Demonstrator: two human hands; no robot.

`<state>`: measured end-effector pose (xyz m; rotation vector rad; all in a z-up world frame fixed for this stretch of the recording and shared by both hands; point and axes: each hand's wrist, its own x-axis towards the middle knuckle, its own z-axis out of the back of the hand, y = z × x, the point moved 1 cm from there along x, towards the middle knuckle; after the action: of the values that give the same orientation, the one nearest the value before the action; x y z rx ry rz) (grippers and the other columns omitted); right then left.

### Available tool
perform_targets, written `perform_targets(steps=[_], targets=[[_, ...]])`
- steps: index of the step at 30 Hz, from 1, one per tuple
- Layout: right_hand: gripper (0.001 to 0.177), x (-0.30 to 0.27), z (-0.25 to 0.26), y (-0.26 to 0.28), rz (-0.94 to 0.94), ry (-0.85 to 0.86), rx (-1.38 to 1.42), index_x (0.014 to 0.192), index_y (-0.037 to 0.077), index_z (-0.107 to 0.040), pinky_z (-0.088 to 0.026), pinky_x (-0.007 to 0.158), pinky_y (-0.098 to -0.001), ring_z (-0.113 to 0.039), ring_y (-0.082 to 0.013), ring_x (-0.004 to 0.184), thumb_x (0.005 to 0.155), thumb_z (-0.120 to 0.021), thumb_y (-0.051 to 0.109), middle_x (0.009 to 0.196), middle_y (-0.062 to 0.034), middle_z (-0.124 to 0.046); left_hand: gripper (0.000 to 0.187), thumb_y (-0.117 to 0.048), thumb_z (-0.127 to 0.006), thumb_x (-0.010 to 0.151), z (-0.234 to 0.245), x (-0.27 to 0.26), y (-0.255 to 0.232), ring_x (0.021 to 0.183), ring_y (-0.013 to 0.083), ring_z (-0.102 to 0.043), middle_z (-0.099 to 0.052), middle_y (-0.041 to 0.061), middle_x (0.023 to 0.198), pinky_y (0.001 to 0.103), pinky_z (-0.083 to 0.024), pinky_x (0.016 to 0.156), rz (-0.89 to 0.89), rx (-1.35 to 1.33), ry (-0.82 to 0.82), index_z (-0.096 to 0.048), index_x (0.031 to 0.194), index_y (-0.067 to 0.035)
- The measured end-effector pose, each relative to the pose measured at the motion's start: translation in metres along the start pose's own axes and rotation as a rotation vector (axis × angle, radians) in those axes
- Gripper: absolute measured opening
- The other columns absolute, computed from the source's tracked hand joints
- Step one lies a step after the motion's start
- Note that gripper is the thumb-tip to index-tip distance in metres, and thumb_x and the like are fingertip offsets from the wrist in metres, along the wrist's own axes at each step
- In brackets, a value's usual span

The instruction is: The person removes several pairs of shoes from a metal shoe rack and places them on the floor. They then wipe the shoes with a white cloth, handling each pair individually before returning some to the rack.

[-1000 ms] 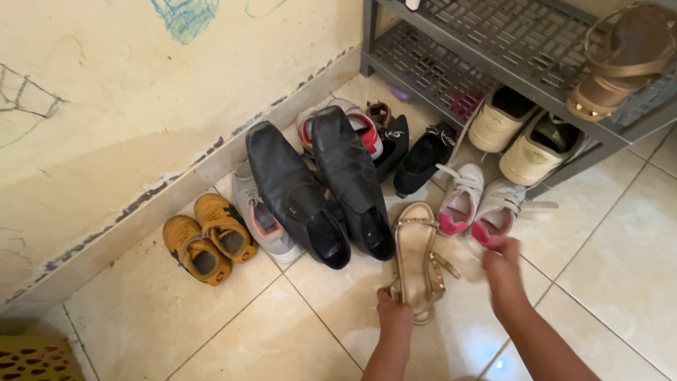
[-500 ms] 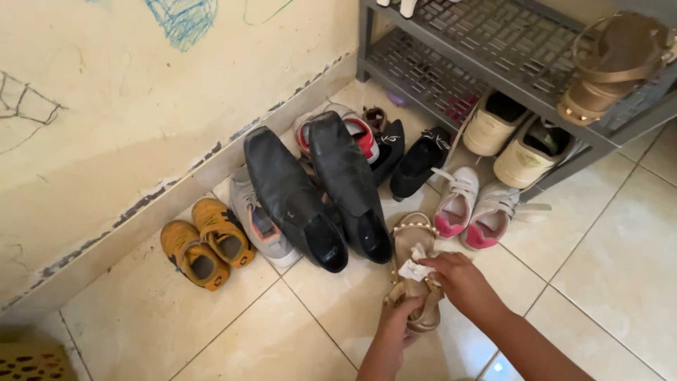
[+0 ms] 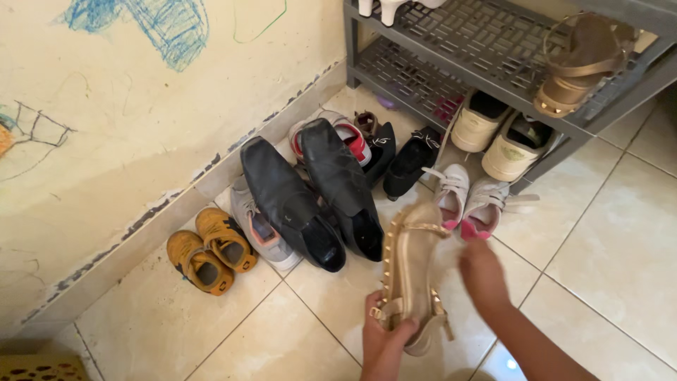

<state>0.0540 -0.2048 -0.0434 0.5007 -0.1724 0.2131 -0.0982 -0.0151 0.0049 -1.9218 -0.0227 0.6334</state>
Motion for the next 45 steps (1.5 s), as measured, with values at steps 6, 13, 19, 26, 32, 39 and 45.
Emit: perform_targets(steps=[6, 13, 19, 26, 32, 39, 45], targets=[[0.021, 0.004, 0.027, 0.039, -0.019, -0.133, 0.649, 0.117, 0.001, -0.057, -0.051, 0.073, -0.0377, -0.062, -0.0335, 0.086, 0.096, -0.060, 0.004, 0.106, -0.0159, -0.063, 0.056, -0.007, -0.075, 0.074, 0.004, 0.018, -0.028, 0.092, 0.0156, -0.068, -0.070, 0.009, 0.105, 0.029, -0.056, 0.081, 0.014, 0.039, -0.017, -0.053, 0.125, -0.005], [0.012, 0.042, 0.037, 0.105, 0.326, -0.161, 0.238, 0.101, 0.007, -0.060, -0.052, 0.073, -0.0441, -0.064, -0.0381, 0.088, 0.091, -0.067, 0.007, 0.100, -0.0133, -0.062, 0.058, -0.005, -0.074, 0.074, -0.017, 0.015, -0.028, 0.095, 0.0160, -0.067, -0.069, 0.010, 0.109, 0.029, -0.055, 0.083, -0.043, 0.006, 0.058, -0.052, 0.128, -0.003], [0.014, 0.034, 0.041, 0.082, 0.163, -0.151, -0.008, 0.094, 0.008, -0.058, -0.052, 0.061, -0.0470, -0.066, -0.0384, 0.073, 0.089, -0.070, 0.013, 0.092, -0.0120, -0.063, 0.059, -0.003, -0.072, 0.077, -0.008, -0.002, -0.044, 0.101, 0.0148, -0.068, -0.071, 0.010, 0.113, 0.027, -0.055, 0.088, -0.124, 0.034, 0.084, -0.052, 0.132, -0.003], [0.023, 0.029, 0.059, 0.050, 0.162, -0.153, 0.353, 0.105, 0.005, -0.052, -0.053, 0.061, -0.0384, -0.066, -0.0266, 0.073, 0.088, -0.067, 0.011, 0.092, -0.0097, -0.063, 0.058, -0.004, -0.073, 0.075, -0.007, 0.003, -0.058, 0.096, 0.0159, -0.070, -0.074, 0.009, 0.108, 0.031, -0.057, 0.083, -0.063, 0.162, 0.005, -0.053, 0.129, -0.006], [0.012, 0.076, 0.037, 0.054, 0.165, -0.144, 0.537, 0.110, 0.004, -0.056, -0.051, 0.067, -0.0360, -0.062, -0.0230, 0.079, 0.099, -0.062, 0.005, 0.093, -0.0116, -0.062, 0.061, -0.006, -0.075, 0.073, -0.010, 0.002, -0.061, 0.100, 0.0154, -0.071, -0.075, 0.009, 0.112, 0.030, -0.056, 0.088, -0.135, 0.255, 0.055, -0.053, 0.130, -0.006], [0.018, 0.106, 0.046, 0.057, 0.322, -0.055, 0.220, 0.102, 0.005, -0.059, -0.051, 0.083, -0.0390, -0.061, -0.0319, 0.094, 0.089, -0.062, -0.007, 0.101, -0.0139, -0.060, 0.064, -0.012, -0.076, 0.071, -0.011, -0.006, -0.071, 0.093, 0.0205, -0.076, -0.077, 0.008, 0.108, 0.034, -0.060, 0.081, -0.054, 0.382, -0.070, -0.051, 0.130, -0.014], [0.029, 0.090, 0.060, 0.101, 0.943, 0.034, 0.194, 0.098, 0.009, -0.061, -0.049, 0.085, -0.0451, -0.061, -0.0337, 0.098, 0.075, -0.063, -0.009, 0.103, -0.0124, -0.060, 0.062, -0.023, -0.083, 0.068, -0.025, 0.000, -0.084, 0.098, 0.0350, -0.074, -0.077, 0.015, 0.108, 0.041, -0.059, 0.082, -0.322, 0.673, -0.141, -0.057, 0.124, -0.014]])
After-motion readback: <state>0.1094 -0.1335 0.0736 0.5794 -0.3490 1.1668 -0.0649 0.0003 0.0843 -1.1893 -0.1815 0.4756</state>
